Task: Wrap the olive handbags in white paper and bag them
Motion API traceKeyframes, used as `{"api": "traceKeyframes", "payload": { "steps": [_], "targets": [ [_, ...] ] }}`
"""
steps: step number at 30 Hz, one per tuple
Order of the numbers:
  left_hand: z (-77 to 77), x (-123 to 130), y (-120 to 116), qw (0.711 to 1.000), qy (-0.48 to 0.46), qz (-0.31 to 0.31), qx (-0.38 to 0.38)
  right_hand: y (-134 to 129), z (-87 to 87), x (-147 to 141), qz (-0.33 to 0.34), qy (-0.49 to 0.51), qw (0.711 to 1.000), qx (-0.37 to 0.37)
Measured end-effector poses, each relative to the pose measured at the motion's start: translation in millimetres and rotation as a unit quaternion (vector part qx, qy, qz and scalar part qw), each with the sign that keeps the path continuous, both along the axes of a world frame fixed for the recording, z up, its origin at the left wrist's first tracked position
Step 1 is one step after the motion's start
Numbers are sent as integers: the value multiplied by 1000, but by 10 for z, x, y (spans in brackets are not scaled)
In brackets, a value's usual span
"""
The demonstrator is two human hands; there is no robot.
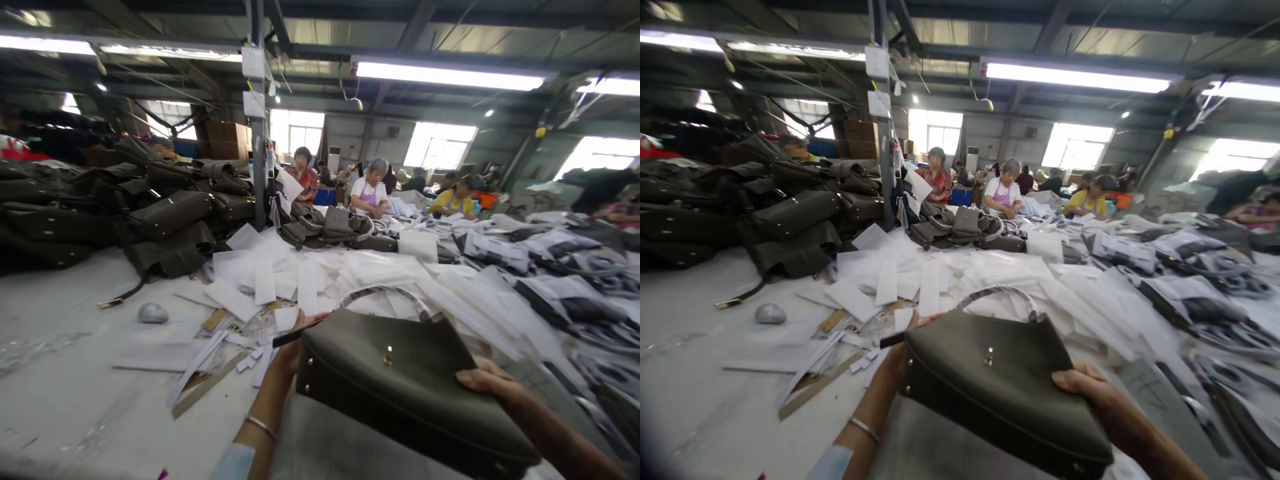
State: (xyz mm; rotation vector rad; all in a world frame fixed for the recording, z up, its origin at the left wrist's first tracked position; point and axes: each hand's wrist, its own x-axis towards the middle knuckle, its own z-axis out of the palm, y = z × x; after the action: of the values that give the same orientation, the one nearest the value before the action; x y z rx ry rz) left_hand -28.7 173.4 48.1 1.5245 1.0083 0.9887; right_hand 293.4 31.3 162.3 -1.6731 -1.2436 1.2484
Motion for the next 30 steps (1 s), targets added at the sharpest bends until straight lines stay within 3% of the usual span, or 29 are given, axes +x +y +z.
{"api": "traceKeyframes", "payload": {
  "steps": [3, 5, 7, 9, 11, 13, 15, 16, 19, 21, 25, 30],
  "targets": [
    [47, 2, -121, 997, 64, -41, -31, -199, -390, 90, 123, -114, 986, -3],
    [115, -21, -202, 994, 103, -19, -30, -278, -523, 153, 116, -250, 960, 38],
    [261, -59, -329, 991, 132, 31, -15, -360, -521, 188, 63, -354, 928, 96],
    [467, -80, -529, 983, 168, 60, 37, -459, -428, 155, 32, -390, 903, 175],
    [648, -52, -780, 959, 236, 14, 153, -560, -344, 39, 63, -395, 882, 250],
    [709, 25, -1021, 911, 321, -99, 241, -632, -368, -133, 138, -398, 859, 291],
    [617, 130, -1196, 849, 407, -184, 283, -649, -522, -301, 211, -408, 840, 288],
    [528, 184, -1251, 822, 446, -197, 294, -634, -629, -363, 240, -415, 833, 276],
    [247, 322, -1329, 779, 529, -158, 299, -520, -908, -411, 292, -426, 819, 248],
    [136, 388, -1368, 769, 558, -128, 286, -423, -963, -350, 310, -421, 814, 254],
    [87, 468, -1503, 763, 586, -73, 264, -275, -793, -263, 338, -396, 814, 258],
    [146, 529, -1548, 772, 585, -60, 242, -98, -542, -510, 375, -373, 819, 223]
  ]
}}
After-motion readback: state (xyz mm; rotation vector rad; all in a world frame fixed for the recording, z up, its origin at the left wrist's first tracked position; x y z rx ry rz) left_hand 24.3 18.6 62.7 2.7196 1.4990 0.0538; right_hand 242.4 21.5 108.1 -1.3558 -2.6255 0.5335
